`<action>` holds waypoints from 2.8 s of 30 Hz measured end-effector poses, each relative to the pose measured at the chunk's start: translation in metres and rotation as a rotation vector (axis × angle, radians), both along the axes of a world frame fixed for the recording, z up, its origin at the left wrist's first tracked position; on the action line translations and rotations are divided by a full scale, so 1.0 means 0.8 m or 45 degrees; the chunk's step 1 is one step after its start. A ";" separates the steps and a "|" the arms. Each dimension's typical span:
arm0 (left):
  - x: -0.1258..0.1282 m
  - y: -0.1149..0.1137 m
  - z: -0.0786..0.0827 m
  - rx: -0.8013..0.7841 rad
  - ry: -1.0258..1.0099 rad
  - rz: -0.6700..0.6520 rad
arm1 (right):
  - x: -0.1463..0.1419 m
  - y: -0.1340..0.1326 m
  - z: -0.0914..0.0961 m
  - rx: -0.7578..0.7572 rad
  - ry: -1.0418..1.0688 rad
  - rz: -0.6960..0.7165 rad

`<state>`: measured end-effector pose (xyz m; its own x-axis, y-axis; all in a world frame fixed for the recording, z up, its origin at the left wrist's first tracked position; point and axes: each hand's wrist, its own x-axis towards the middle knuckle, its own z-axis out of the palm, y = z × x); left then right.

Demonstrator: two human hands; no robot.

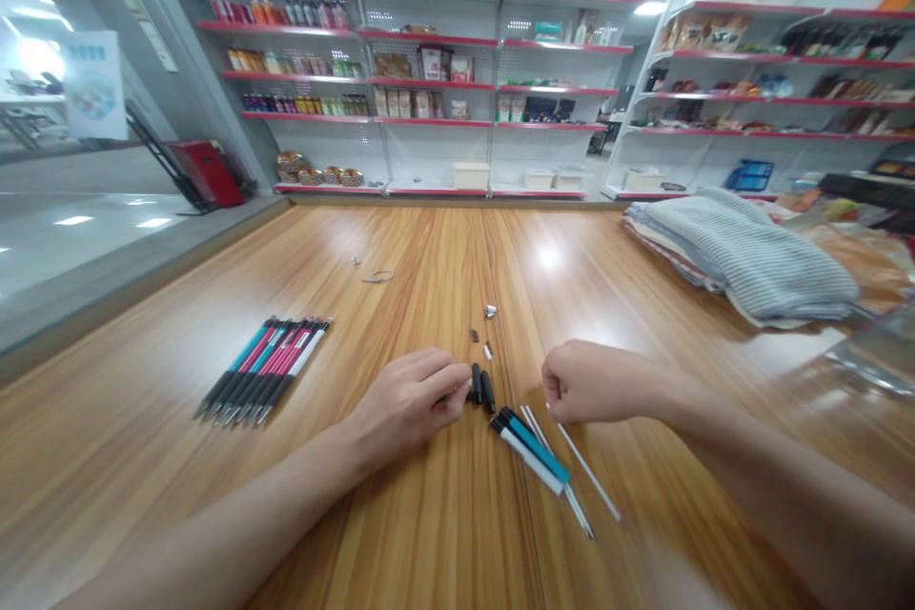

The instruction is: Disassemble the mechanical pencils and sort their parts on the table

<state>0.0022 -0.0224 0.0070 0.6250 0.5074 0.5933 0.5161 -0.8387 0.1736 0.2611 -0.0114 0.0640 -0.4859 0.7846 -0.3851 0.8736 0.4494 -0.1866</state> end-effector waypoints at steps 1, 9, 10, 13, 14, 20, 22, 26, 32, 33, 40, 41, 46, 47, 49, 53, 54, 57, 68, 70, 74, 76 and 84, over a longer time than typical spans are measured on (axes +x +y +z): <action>0.000 0.000 0.000 0.000 -0.001 -0.001 | -0.002 -0.003 -0.001 0.079 -0.023 0.007; 0.000 -0.001 0.001 -0.002 0.026 0.005 | -0.014 -0.001 -0.011 0.483 0.242 0.220; 0.000 0.000 0.001 -0.005 0.030 0.006 | -0.017 0.000 -0.013 0.532 0.328 0.244; 0.000 0.001 -0.001 0.003 0.048 0.010 | -0.030 -0.002 -0.026 0.792 0.610 0.300; 0.001 0.001 -0.001 0.009 0.054 0.015 | -0.035 -0.003 -0.033 0.889 0.685 0.331; 0.001 0.002 -0.004 0.038 0.081 0.029 | -0.053 -0.011 -0.058 1.033 0.807 0.466; 0.002 0.002 -0.004 0.033 0.084 0.030 | -0.054 -0.013 -0.058 0.987 0.857 0.449; 0.002 0.001 -0.003 0.011 0.073 0.018 | -0.053 -0.017 -0.057 0.891 0.950 0.428; 0.002 0.002 -0.006 -0.036 0.048 0.000 | -0.055 -0.020 -0.060 0.874 1.001 0.389; 0.002 0.002 -0.006 -0.044 0.053 -0.003 | -0.055 -0.020 -0.061 0.872 1.002 0.388; 0.003 0.000 0.001 -0.012 0.064 -0.002 | -0.056 -0.021 -0.064 0.894 1.037 0.388; 0.003 0.000 0.002 -0.006 0.059 -0.006 | -0.055 -0.021 -0.064 0.890 1.041 0.386; 0.003 0.000 -0.003 -0.029 0.073 -0.023 | -0.052 -0.022 -0.064 0.875 1.040 0.371; 0.003 0.000 -0.004 -0.030 0.074 -0.020 | -0.052 -0.022 -0.064 0.872 1.040 0.380; 0.003 0.000 -0.005 -0.016 0.079 -0.008 | -0.052 -0.023 -0.063 0.870 1.049 0.409; 0.004 -0.002 0.000 0.039 0.103 0.025 | -0.054 -0.022 -0.062 0.897 1.092 0.474; 0.004 -0.002 0.001 0.041 0.106 0.029 | -0.055 -0.022 -0.062 0.905 1.100 0.490; 0.006 -0.004 0.005 0.019 0.098 0.032 | -0.055 -0.021 -0.062 0.919 1.097 0.514; 0.004 -0.005 0.003 0.046 0.101 0.148 | -0.057 -0.023 -0.058 0.975 0.946 0.439; 0.000 -0.004 0.001 0.042 0.047 0.195 | -0.055 -0.022 -0.056 0.997 0.910 0.318; -0.008 -0.002 -0.001 -0.003 -0.023 0.283 | -0.049 -0.016 -0.059 1.020 0.878 0.093; -0.010 -0.001 0.000 -0.016 -0.021 0.306 | -0.047 -0.012 -0.062 1.042 0.876 0.054; 0.000 -0.010 0.002 0.043 0.101 0.189 | -0.051 -0.015 -0.064 1.044 0.971 0.257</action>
